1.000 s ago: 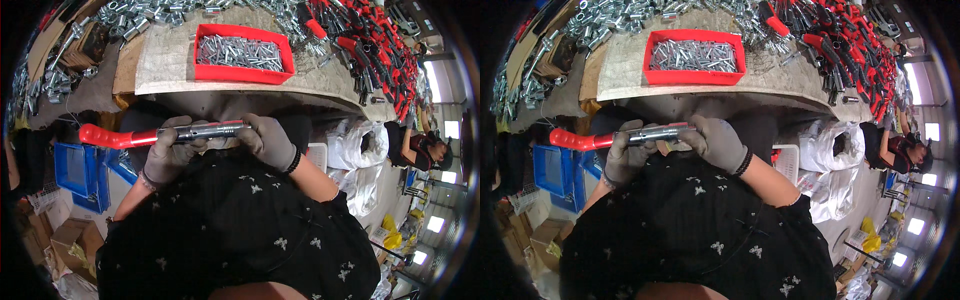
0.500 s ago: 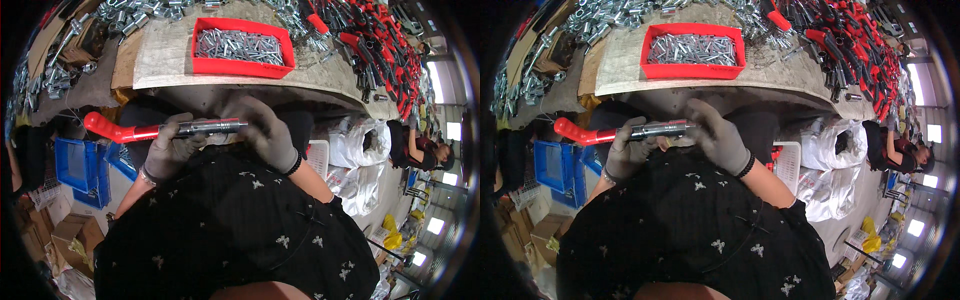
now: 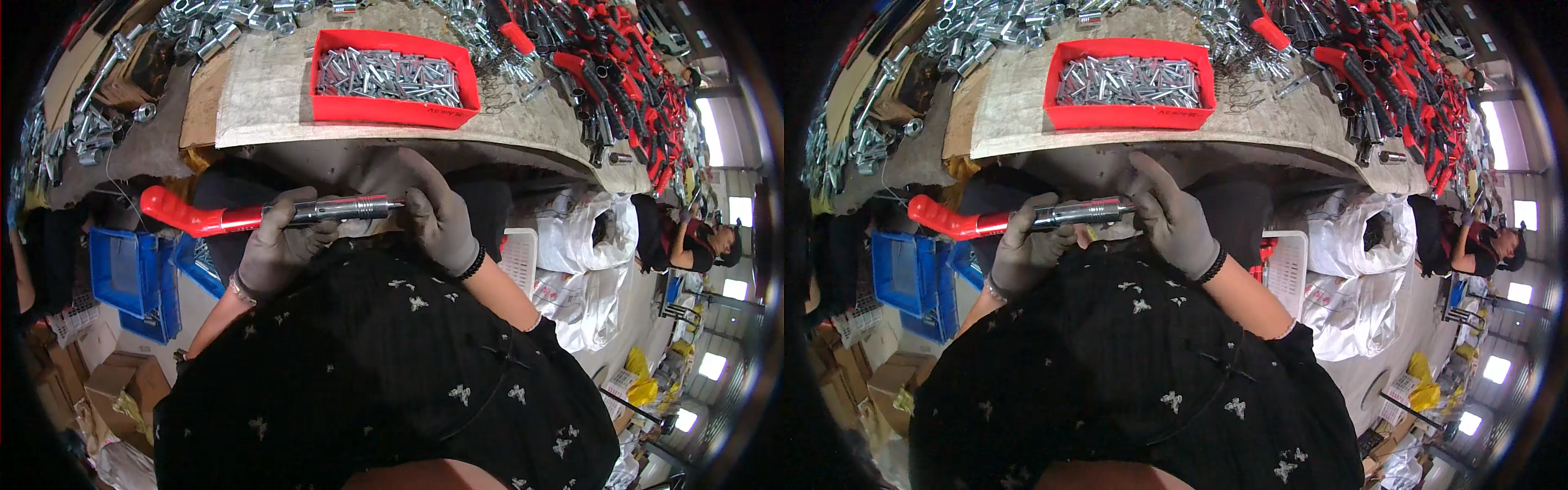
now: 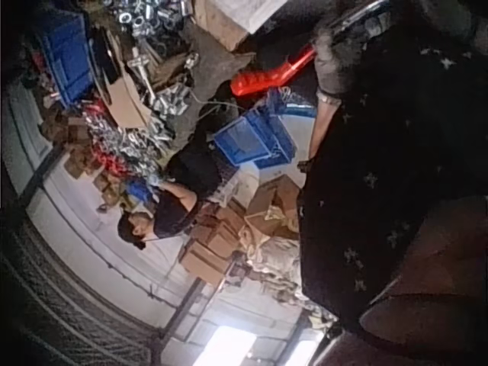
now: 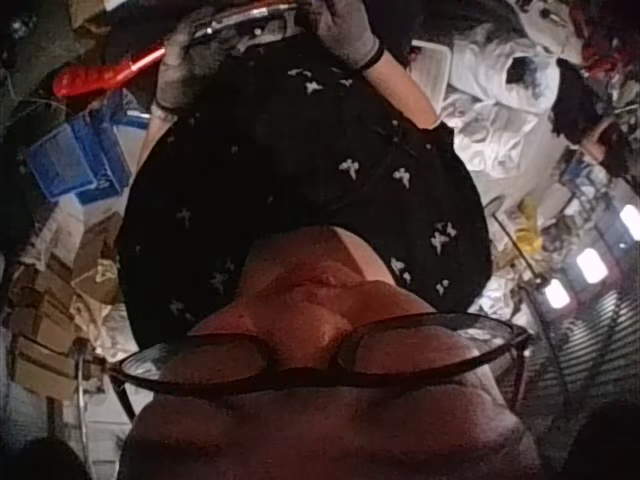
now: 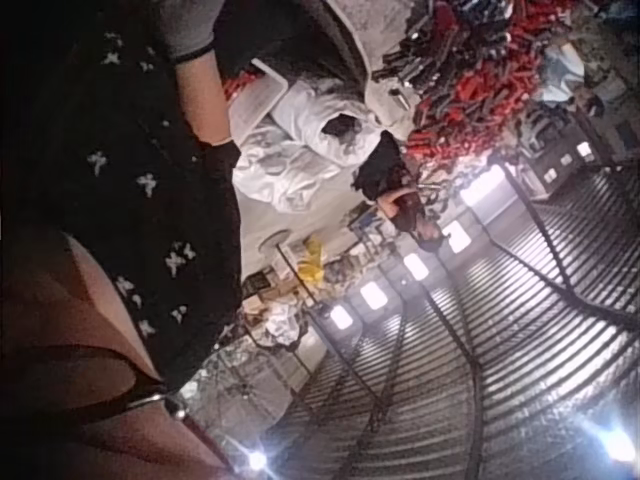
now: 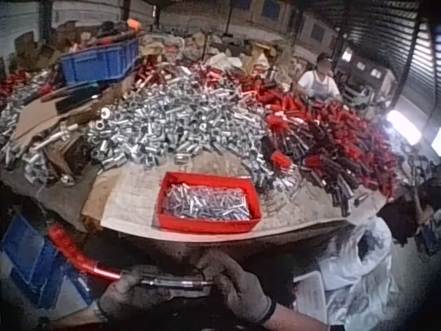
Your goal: The person assembles hand tools by retrieving metal pins from a tray, inserting springs and metal components into tool bodies, and fitting handles onto the assembled tools by hand.
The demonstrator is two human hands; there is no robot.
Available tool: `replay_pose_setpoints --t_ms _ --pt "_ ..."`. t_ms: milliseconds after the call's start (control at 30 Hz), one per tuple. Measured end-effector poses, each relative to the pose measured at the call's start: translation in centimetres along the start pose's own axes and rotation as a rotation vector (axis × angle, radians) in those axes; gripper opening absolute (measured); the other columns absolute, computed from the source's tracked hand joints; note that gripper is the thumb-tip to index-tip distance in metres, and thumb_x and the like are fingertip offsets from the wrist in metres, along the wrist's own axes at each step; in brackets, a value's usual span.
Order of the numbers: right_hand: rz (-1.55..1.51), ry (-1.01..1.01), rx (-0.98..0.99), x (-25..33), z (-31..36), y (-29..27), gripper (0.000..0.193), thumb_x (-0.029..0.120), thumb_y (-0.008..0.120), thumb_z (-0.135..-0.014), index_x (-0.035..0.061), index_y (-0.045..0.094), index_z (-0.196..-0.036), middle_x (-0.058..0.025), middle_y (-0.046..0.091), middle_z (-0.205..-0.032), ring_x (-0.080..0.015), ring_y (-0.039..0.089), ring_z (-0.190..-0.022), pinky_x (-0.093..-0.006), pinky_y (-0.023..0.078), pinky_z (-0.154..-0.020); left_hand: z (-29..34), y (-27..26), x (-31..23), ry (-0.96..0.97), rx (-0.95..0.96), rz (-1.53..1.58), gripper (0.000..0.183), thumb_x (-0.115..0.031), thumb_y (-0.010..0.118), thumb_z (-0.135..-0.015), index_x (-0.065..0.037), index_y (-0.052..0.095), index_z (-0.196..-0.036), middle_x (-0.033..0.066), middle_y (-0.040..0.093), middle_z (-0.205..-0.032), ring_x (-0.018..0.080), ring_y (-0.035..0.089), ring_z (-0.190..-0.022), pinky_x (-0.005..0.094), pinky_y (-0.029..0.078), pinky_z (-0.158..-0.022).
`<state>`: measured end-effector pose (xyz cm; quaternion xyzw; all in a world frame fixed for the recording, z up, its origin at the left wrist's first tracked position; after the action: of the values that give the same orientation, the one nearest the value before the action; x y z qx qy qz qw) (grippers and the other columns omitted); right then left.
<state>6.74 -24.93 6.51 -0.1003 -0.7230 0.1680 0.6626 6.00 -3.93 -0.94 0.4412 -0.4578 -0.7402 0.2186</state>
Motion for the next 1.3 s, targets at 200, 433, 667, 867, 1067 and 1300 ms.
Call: replay_pose_setpoints --t_ms 200,433,667,867,1067,1300 --pt "0.289 -0.067 0.314 -3.5 -0.1 2.2 0.018 0.011 0.050 -0.094 0.0029 0.061 -0.104 -0.0172 0.066 -0.087 -0.0383 0.061 -0.073 -0.0412 0.050 -0.068 -0.2 1.6 -0.7 0.024 -0.016 -0.281 0.036 -0.017 0.056 -0.099 -0.001 0.048 -0.129 0.0258 0.057 -0.128 0.0294 0.064 -0.103 0.0402 0.053 -0.092" --pt "-0.900 0.281 0.160 -0.2 -0.3 -0.5 0.042 0.030 0.051 -0.100 -0.0021 0.053 -0.128 -0.0290 0.061 -0.113 -0.0379 0.060 -0.107 -0.0389 0.047 -0.093 -3.8 -1.2 -0.3 0.397 0.430 -1.531 0.022 -0.006 0.067 -0.089 -0.003 0.066 -0.111 0.0094 0.069 -0.100 0.0229 0.069 -0.090 0.0328 0.055 -0.082" --pt "0.380 0.235 0.362 -5.4 -0.2 2.6 0.045 0.024 0.072 -0.085 -0.0006 0.055 -0.120 -0.0222 0.067 -0.097 -0.0353 0.066 -0.094 -0.0392 0.050 -0.085 -10.6 -5.3 4.5 -0.345 0.199 -2.231 0.029 -0.029 0.067 -0.081 -0.010 0.068 -0.102 0.0169 0.070 -0.101 0.0335 0.067 -0.099 0.0436 0.052 -0.086" --pt "0.109 0.542 0.361 -14.7 0.3 1.5 0.040 0.020 0.072 -0.083 -0.0008 0.059 -0.114 -0.0124 0.068 -0.095 -0.0208 0.065 -0.086 -0.0347 0.051 -0.077 -12.6 -10.2 1.1 -0.053 0.043 -1.906 0.038 -0.029 0.064 -0.087 -0.005 0.066 -0.116 0.0188 0.066 -0.119 0.0342 0.064 -0.109 0.0390 0.050 -0.094" --pt "0.050 0.685 0.311 -14.9 -0.2 3.2 0.031 0.014 0.069 -0.082 -0.0014 0.061 -0.108 -0.0075 0.066 -0.088 -0.0153 0.061 -0.077 -0.0316 0.051 -0.069 -12.2 -10.0 -0.7 0.050 -0.072 -1.659 0.037 -0.024 0.064 -0.089 0.001 0.065 -0.117 0.0191 0.067 -0.118 0.0306 0.065 -0.109 0.0347 0.051 -0.095" --pt "0.050 0.815 0.468 -17.1 -1.3 5.2 0.034 0.015 0.070 -0.084 -0.0004 0.060 -0.112 -0.0101 0.066 -0.094 -0.0166 0.063 -0.085 -0.0332 0.052 -0.074 -12.2 -9.9 -1.3 0.042 -0.119 -1.674 0.037 -0.024 0.062 -0.090 -0.002 0.065 -0.120 0.0195 0.068 -0.117 0.0314 0.066 -0.108 0.0357 0.051 -0.095"
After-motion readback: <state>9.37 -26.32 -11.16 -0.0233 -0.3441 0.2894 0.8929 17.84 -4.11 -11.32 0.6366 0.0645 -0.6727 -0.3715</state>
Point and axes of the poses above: each hand's wrist, its own z-axis away from the middle knuckle, its own y-axis out of the palm, x = y × z, the point moved 8 cm from there along -z, towards the middle knuckle
